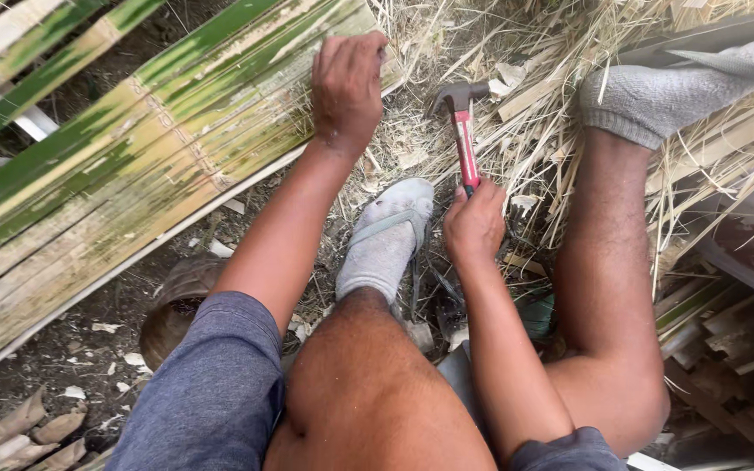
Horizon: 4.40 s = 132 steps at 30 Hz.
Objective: The person gathers bamboo strips and places them into a rectangular frame. They use a hammer to tap the strips into place, adjusting their positions to fit within the frame structure.
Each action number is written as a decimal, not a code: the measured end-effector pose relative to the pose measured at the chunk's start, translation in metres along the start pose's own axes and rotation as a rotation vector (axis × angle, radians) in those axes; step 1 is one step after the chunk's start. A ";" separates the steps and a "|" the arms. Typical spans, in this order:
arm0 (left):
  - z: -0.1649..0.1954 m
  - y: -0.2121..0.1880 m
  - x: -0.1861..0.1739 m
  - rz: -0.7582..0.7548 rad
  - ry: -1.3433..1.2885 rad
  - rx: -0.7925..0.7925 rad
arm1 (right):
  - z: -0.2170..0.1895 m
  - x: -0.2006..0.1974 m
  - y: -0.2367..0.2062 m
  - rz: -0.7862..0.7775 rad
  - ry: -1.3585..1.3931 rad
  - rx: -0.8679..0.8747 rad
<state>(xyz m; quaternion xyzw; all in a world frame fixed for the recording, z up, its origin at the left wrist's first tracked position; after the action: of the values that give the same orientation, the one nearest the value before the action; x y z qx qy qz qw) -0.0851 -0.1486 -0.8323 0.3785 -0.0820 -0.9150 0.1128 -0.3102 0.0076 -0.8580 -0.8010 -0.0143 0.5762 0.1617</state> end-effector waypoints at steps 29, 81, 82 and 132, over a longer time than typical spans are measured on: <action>0.006 0.006 -0.004 0.027 0.083 -0.048 | -0.076 -0.015 0.011 -0.024 0.569 -0.328; -0.007 -0.021 0.001 -0.006 0.394 -0.078 | -0.014 0.021 -0.012 0.067 0.605 -0.251; -0.006 -0.020 0.000 -0.008 0.396 -0.077 | -0.016 0.020 -0.012 0.078 0.612 -0.263; -0.035 0.007 0.007 -0.332 0.183 -0.439 | -0.071 0.002 0.007 0.106 1.023 -0.302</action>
<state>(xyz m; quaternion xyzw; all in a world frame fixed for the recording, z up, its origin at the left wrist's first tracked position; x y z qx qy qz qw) -0.0645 -0.1597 -0.8596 0.4342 0.1917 -0.8789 0.0476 -0.2445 -0.0155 -0.8413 -0.9935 0.0241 0.1112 0.0017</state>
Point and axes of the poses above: each hand's wrist, its own y-axis towards the middle knuckle, its own x-axis out of the palm, z = x × y, the point moved 7 cm from there along y, towards the middle knuckle, and after that the axes turned 10 degrees about -x, right-handed, at the moved point
